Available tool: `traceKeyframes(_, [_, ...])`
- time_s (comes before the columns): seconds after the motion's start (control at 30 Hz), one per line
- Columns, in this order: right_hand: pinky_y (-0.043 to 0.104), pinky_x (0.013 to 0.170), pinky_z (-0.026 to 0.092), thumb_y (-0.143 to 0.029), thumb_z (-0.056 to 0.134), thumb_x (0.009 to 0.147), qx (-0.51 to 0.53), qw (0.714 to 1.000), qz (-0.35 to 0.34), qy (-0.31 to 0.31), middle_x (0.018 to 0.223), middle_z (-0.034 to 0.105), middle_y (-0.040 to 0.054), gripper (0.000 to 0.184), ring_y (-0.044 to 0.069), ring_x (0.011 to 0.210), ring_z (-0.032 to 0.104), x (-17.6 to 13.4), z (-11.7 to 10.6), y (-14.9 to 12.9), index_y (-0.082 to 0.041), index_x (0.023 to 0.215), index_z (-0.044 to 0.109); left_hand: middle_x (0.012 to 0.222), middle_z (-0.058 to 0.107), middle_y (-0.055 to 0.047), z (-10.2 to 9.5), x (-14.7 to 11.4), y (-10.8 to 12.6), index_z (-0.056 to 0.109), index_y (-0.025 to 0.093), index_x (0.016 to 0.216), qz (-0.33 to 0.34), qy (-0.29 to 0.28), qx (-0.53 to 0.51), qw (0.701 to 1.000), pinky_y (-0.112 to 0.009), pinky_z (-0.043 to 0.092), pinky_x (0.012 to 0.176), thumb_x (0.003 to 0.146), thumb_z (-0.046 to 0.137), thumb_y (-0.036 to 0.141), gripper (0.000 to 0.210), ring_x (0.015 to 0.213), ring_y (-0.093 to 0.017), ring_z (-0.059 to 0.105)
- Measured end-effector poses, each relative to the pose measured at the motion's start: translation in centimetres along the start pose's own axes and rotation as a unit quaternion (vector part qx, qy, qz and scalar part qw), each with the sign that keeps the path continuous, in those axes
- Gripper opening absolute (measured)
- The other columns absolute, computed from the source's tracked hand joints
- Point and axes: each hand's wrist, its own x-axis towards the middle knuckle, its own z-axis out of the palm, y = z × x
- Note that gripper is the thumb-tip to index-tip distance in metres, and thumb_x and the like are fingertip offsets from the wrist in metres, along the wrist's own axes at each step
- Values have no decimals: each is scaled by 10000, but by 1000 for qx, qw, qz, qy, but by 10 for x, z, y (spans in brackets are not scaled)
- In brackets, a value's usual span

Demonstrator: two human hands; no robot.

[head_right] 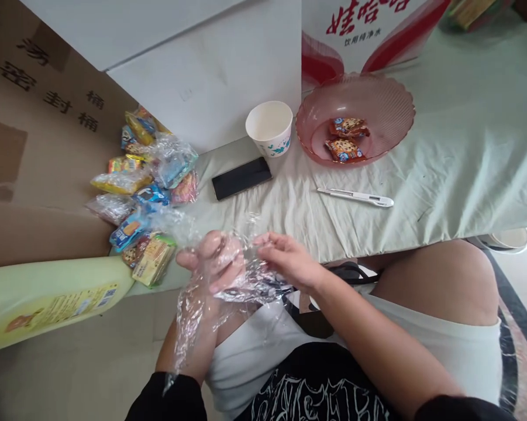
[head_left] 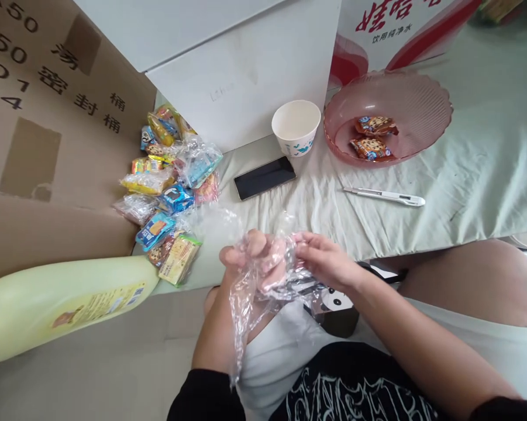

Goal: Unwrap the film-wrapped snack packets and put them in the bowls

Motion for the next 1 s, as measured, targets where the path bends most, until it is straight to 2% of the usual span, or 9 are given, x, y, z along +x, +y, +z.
traceKeyframes(0.07, [200, 530, 437, -445, 851, 728, -8, 996, -39, 75, 627, 503, -70, 348, 60, 536, 479, -8, -10, -18, -210, 759, 597, 708, 575, -21, 3, -1, 24, 447, 238, 740, -19, 6, -82, 996, -327, 469, 435, 575, 739, 614, 504, 529, -200, 638])
traceKeyframes(0.13, [193, 470, 405, -424, 878, 682, -23, 982, -93, 164, 621, 502, -77, 377, 61, 504, 481, -18, -21, -38, -218, 738, 567, 819, 652, -17, 6, 1, 44, 510, 232, 863, -40, 104, -68, 991, -263, 473, 478, 621, 758, 382, 378, 619, -181, 684])
traceKeyframes(0.2, [195, 414, 372, -442, 883, 663, -39, 961, -128, 240, 666, 552, -74, 403, 68, 477, 503, -28, -30, -54, -237, 799, 562, 796, 675, -12, 8, 6, 54, 538, 204, 882, -63, 200, -7, 978, -204, 433, 478, 657, 736, 300, 315, 634, -157, 690])
traceKeyframes(0.3, [194, 390, 352, -511, 833, 718, -61, 942, -149, 294, 714, 603, -67, 421, 73, 464, 532, -35, -39, -61, -259, 875, 535, 725, 689, -10, 11, 12, 54, 584, 176, 885, -80, 252, 51, 963, -191, 435, 487, 708, 702, 293, 243, 591, -136, 679])
traceKeyframes(0.43, [274, 652, 563, -483, 839, 710, -87, 963, -106, 232, 925, 730, -11, 507, 153, 768, 713, -35, -41, -46, -292, 1075, 543, 733, 730, -27, 12, 12, 51, 632, 165, 942, -91, 241, 36, 965, -205, 483, 528, 728, 678, 269, 242, 613, -148, 704])
traceKeyframes(0.5, [307, 716, 580, -471, 853, 695, -120, 970, -63, 204, 870, 728, 7, 496, 170, 797, 715, -33, -41, -38, -252, 1051, 586, 737, 738, -32, 10, 10, 53, 642, 159, 935, -83, 228, -2, 970, -225, 525, 578, 708, 662, 245, 244, 650, -160, 722])
traceKeyframes(0.63, [226, 540, 510, -485, 870, 647, -122, 944, -103, 288, 610, 580, -63, 427, 92, 535, 583, -33, -45, -42, -218, 826, 589, 763, 754, -34, 2, 9, 54, 648, 161, 921, -65, 241, -6, 968, -243, 550, 625, 677, 644, 224, 252, 673, -158, 726])
traceKeyframes(0.8, [174, 365, 314, -444, 854, 641, -116, 917, -126, 360, 541, 535, -85, 421, 68, 418, 454, -40, -54, -64, -240, 910, 602, 781, 751, -42, -5, 13, 48, 636, 158, 848, -97, 236, 102, 962, -201, 466, 523, 702, 656, 231, 165, 564, -108, 653])
traceKeyframes(1.0, [177, 375, 271, -464, 854, 631, -125, 921, -94, 358, 568, 595, -68, 633, 76, 435, 459, -49, -52, -60, -223, 1159, 600, 819, 753, -1, 3, 13, 43, 525, 233, 1255, 2, 189, 116, 975, -212, 483, 529, 815, 680, 338, 478, 516, -96, 634])
